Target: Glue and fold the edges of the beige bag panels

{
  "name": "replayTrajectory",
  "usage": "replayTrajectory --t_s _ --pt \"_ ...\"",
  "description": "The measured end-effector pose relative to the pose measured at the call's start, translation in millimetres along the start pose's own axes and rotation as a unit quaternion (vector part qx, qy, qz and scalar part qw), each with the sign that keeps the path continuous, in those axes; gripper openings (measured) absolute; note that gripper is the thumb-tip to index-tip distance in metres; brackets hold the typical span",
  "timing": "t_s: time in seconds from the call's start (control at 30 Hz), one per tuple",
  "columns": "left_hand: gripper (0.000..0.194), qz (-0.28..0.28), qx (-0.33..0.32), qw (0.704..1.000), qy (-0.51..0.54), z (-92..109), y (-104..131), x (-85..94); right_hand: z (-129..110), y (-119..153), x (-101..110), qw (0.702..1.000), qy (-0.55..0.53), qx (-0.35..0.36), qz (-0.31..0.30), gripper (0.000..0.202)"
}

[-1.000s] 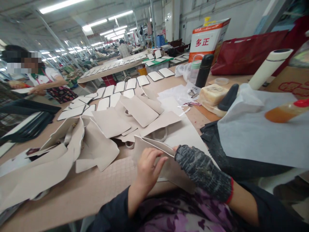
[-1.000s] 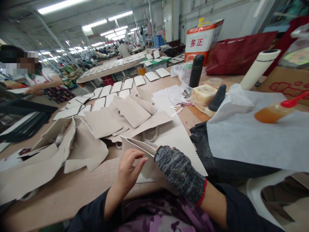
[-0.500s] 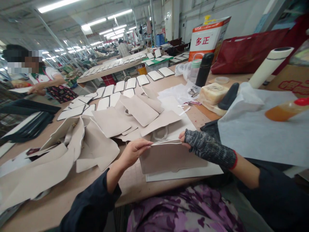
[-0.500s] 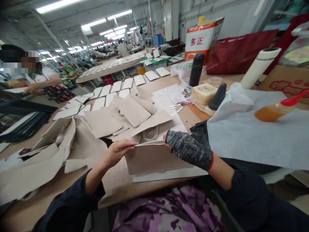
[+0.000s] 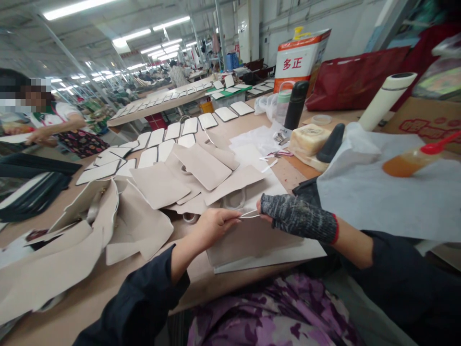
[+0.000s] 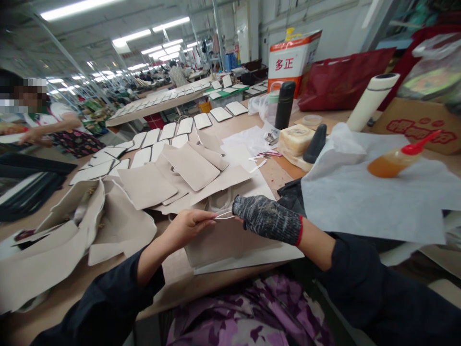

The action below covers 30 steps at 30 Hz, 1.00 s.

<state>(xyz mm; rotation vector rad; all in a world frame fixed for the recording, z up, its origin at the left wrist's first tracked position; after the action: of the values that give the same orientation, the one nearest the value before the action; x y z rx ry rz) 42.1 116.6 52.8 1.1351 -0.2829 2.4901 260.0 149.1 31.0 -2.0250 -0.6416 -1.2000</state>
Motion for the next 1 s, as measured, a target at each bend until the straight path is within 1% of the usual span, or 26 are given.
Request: replayTrajectory --t_s 0.1,0.17,0.2,0.23,0.3,0.37,0.43,0.5,0.57,0.7,0.77,0.9,1.0 --pt "0.020 -0.002 -0.008 1.000 -0.021 -0.3 -6.3 -4.8 -2.9 -2.8 -0.6 0.999 0.012 0.003 -0.046 0.027" --pt "0.018 -0.002 -0.008 1.000 -0.017 -2.0 -7.9 -5.0 -2.8 -3.9 6.4 0.996 -0.059 -0.025 -0.060 0.032" --pt "0.018 0.000 -0.007 1.000 -0.012 -3.0 -8.1 -4.3 -2.0 -3.8 11.7 0.992 -0.104 -0.040 -0.064 0.037" --pt "0.018 0.001 -0.005 1.000 -0.007 -4.2 -8.0 -3.4 -0.5 -3.0 17.8 0.987 -0.142 -0.051 -0.059 0.043" --pt "0.017 0.003 0.001 1.000 -0.003 -6.9 -7.3 -1.3 4.3 0.6 28.7 0.982 -0.179 -0.044 -0.037 0.051" --pt "0.017 0.006 0.001 1.000 -0.009 -9.3 -6.9 0.3 11.3 6.5 32.7 0.988 -0.151 -0.018 -0.014 0.049" --pt "0.017 0.009 -0.011 1.000 -0.019 -10.1 -7.3 0.3 19.6 12.9 27.5 0.997 -0.083 0.000 -0.002 0.038" --pt "0.019 0.004 -0.029 0.999 -0.041 -8.2 -9.0 -2.3 27.2 18.1 16.7 1.000 -0.017 0.010 0.005 0.028" --pt "0.022 -0.007 -0.051 0.996 -0.075 -3.6 -12.2 -7.8 32.5 21.3 6.1 0.999 0.007 0.029 0.024 0.025" --pt "0.025 -0.031 -0.101 0.982 -0.154 9.2 -22.3 -24.1 38.0 22.4 -3.7 0.996 -0.013 0.059 0.065 0.025" --pt "0.024 -0.036 -0.109 0.976 -0.185 13.9 -28.4 -31.8 39.3 21.3 -4.0 0.995 -0.031 0.064 0.068 0.025" --pt "0.023 -0.042 -0.093 0.972 -0.214 20.3 -39.8 -40.6 38.8 18.5 -1.7 0.993 -0.065 0.071 0.062 0.027" --pt "0.023 -0.050 -0.066 0.972 -0.220 24.6 -46.0 -43.1 36.5 17.5 0.1 0.992 -0.068 0.076 0.075 0.030"
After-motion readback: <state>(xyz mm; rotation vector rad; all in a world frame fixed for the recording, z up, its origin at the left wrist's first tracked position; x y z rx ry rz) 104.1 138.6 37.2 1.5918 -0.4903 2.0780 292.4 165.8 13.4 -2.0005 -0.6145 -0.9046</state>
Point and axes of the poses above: each hand's wrist, its own y-axis away from the middle knuckle, its own x-axis out of the back of the hand, z = x × y, the point moved 2 cm from there along -y, towards the middle knuckle, and after that the axes turned 5 degrees about -z, right-handed, at the moved point
